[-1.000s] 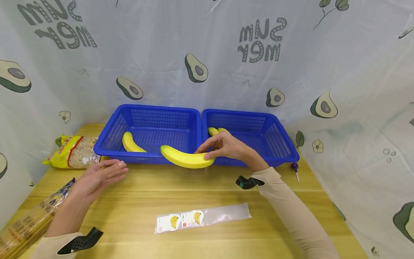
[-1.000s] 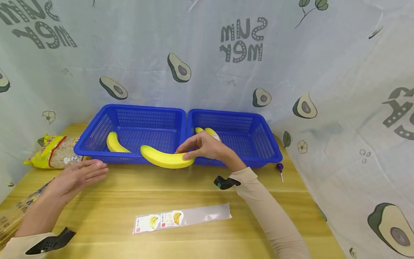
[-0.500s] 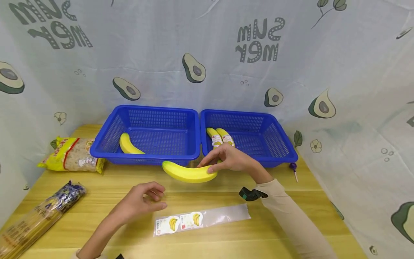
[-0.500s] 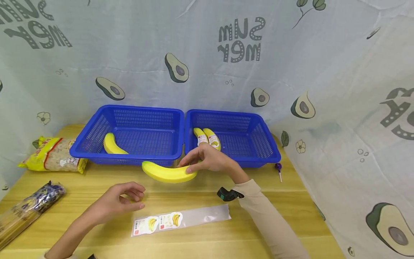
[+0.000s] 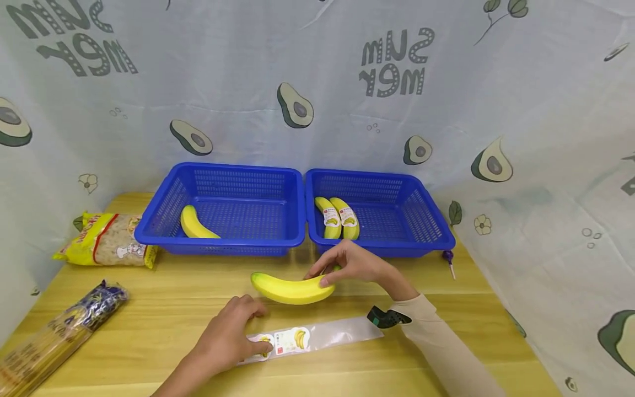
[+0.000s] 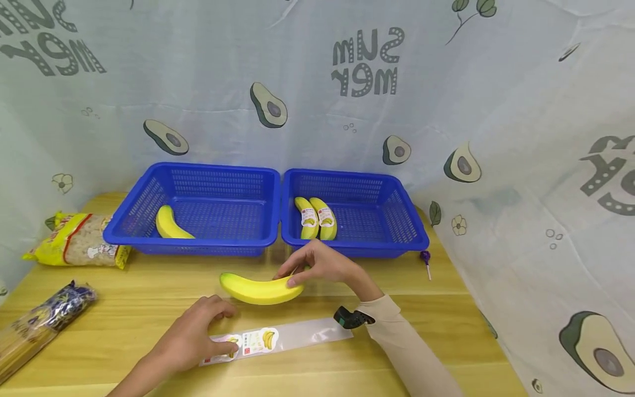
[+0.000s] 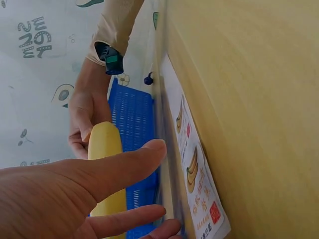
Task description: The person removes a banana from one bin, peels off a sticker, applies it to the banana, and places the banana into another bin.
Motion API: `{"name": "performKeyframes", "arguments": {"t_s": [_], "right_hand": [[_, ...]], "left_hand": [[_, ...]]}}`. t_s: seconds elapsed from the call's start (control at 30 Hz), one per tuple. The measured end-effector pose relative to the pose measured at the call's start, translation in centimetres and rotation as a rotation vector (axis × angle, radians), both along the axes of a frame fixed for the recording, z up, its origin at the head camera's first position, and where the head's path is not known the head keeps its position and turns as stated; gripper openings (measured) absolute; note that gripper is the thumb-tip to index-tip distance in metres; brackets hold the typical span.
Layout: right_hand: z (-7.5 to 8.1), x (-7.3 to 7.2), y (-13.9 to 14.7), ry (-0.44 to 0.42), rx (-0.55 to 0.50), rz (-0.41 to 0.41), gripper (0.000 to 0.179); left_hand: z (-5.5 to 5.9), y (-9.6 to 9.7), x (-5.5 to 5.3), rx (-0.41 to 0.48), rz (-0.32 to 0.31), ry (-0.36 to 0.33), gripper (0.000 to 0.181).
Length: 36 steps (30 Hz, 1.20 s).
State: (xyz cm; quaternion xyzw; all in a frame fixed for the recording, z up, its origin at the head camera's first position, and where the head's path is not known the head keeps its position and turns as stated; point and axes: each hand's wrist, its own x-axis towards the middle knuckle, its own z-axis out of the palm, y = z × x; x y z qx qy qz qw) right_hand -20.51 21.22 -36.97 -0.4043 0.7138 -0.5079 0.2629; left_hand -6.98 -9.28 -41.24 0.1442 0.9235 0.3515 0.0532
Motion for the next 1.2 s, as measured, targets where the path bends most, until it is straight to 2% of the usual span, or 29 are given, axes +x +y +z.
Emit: {"name": "performKeyframes", "arguments": {"t_s": [0.17, 0.33, 0.53, 0.73, 1.0, 1.2], "right_hand": [[-1.8, 0.0, 0.4, 0.005, 0.028, -0.026, 0.023], [-3.1, -0.1, 0.7, -0.012, 0.046, -0.066, 0.023], [-4.6, -0.3, 1.0, -0.056, 0.043, -0.08, 0.025], [-5.6, -1.0, 1.2, -0.06, 0.008, -0.048, 0.026], [-5.7, -1.0, 1.7, -0.041, -0.001, -0.014, 0.025], [-5.6, -0.9, 1.9, -0.005, 0.002, 0.0, 0.028]], "left_hand": [[-0.6, 0.7, 0.3, -0.05, -0.024, 0.051, 0.061], [-0.8, 1.2, 0.4, -0.074, -0.043, 0.085, 0.059], [-1.0, 1.6, 0.4, -0.078, -0.066, 0.063, 0.053], [-0.9, 1.4, 0.2, -0.046, -0.093, 0.025, 0.048], [-0.8, 0.9, 0.0, 0.018, -0.15, -0.014, 0.048], [-0.6, 0.9, -0.6, 0.068, -0.21, -0.089, 0.042]]}}
